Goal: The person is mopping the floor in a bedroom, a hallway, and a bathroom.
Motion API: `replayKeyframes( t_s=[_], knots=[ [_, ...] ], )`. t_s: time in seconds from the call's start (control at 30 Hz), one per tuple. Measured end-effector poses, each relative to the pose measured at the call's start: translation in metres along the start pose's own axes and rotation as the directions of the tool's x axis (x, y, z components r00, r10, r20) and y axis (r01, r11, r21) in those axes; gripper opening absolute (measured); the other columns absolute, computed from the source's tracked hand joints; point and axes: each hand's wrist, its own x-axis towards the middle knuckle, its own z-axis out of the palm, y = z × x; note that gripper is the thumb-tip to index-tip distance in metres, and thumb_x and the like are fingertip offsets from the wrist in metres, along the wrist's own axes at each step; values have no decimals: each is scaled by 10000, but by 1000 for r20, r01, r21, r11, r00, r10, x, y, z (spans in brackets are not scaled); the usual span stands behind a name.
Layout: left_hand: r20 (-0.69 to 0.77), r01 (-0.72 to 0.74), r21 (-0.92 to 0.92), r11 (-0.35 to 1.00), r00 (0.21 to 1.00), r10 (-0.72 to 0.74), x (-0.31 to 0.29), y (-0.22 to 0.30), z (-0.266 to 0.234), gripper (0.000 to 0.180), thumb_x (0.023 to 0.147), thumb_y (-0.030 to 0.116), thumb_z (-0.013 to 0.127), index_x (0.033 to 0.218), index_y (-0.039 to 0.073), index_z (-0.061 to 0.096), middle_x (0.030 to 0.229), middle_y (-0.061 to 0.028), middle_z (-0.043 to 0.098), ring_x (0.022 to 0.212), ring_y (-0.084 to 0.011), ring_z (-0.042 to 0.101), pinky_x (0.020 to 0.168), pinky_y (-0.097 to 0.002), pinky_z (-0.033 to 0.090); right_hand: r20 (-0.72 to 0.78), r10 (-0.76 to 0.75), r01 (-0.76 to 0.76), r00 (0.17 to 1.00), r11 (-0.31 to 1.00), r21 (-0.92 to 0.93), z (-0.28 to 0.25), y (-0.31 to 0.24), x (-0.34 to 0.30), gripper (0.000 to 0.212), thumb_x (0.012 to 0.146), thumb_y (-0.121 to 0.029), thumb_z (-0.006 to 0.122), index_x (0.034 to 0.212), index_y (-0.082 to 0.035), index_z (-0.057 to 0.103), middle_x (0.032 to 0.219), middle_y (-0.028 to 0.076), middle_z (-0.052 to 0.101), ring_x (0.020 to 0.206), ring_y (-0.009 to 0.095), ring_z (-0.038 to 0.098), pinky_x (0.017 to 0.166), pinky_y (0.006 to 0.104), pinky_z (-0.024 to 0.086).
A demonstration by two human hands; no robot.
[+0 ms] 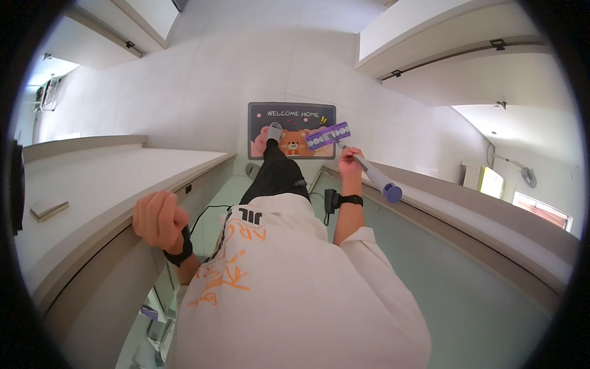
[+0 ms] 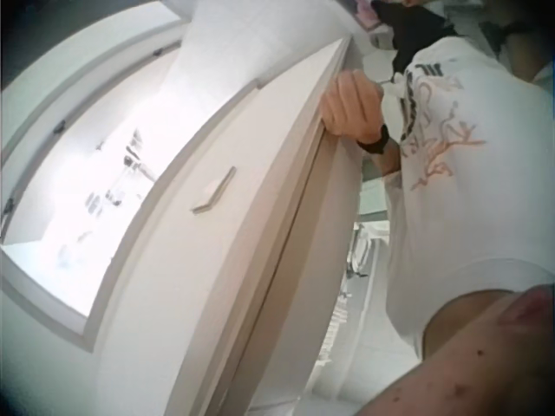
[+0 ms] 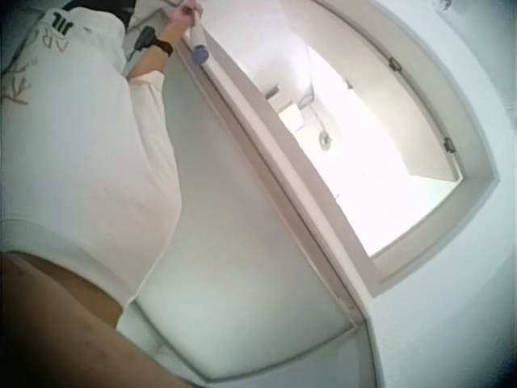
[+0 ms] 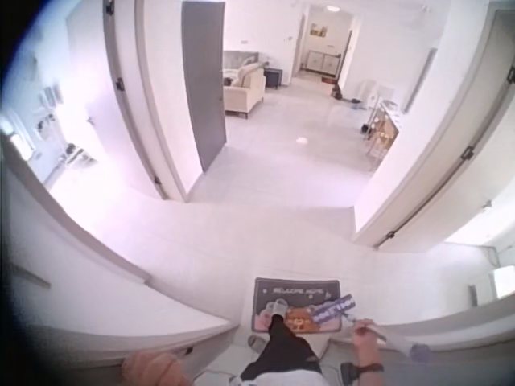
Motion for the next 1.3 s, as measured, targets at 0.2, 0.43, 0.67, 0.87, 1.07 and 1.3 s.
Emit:
replayKeyframes(
  t_s=[0.2,0.43,0.67,0.87,1.07,1.3],
  knots=[
    [-9,-22,-5,1000,1000,22,2,-4,7,162,678,-51,453,766,38,556,648,-53,569,486,-191,527,417,-264,356,-19,-117,118,993,991,60,-7,4,4,101,747,10,531,670,-25,474,616,42,514,556,143,525,488,219,474],
    [-29,-3,38,999,1000,5,6,1,16,176,670,-73,446,750,36,558,631,-55,567,482,-193,526,422,-257,366,-15,-46,48,999,937,345,-48,-28,-8,172,841,-102,419,696,-42,488,633,49,541,591,158,533,517,239,477],
    [-61,-29,0,1000,998,29,-4,10,10,171,658,-79,454,746,19,563,627,-70,564,480,-201,530,407,-259,368,33,-91,78,995,953,292,-64,-31,-14,190,855,-140,398,725,-29,482,645,60,545,603,171,545,520,255,482],
    [-50,-29,14,999,998,29,-6,12,6,176,647,-81,459,743,24,562,631,-71,566,483,-199,532,416,-256,380,-7,-101,100,995,962,256,-65,-31,-11,136,809,-55,396,707,-4,470,648,81,533,583,177,526,506,244,472],
    [-14,-27,10,1000,1000,27,-5,5,9,172,655,-75,460,741,32,563,638,-59,568,495,-200,535,424,-255,386,-8,-119,115,993,936,332,-74,-43,-15,176,840,-143,411,727,-31,487,637,53,544,600,172,549,505,248,474],
    [-36,-42,32,999,998,43,-2,0,14,169,662,-80,450,723,31,562,638,-66,563,486,-201,531,416,-254,393,46,-112,91,993,941,326,-62,-39,-18,151,816,-121,437,695,-50,494,625,42,541,583,168,533,508,253,472]
  ],
)
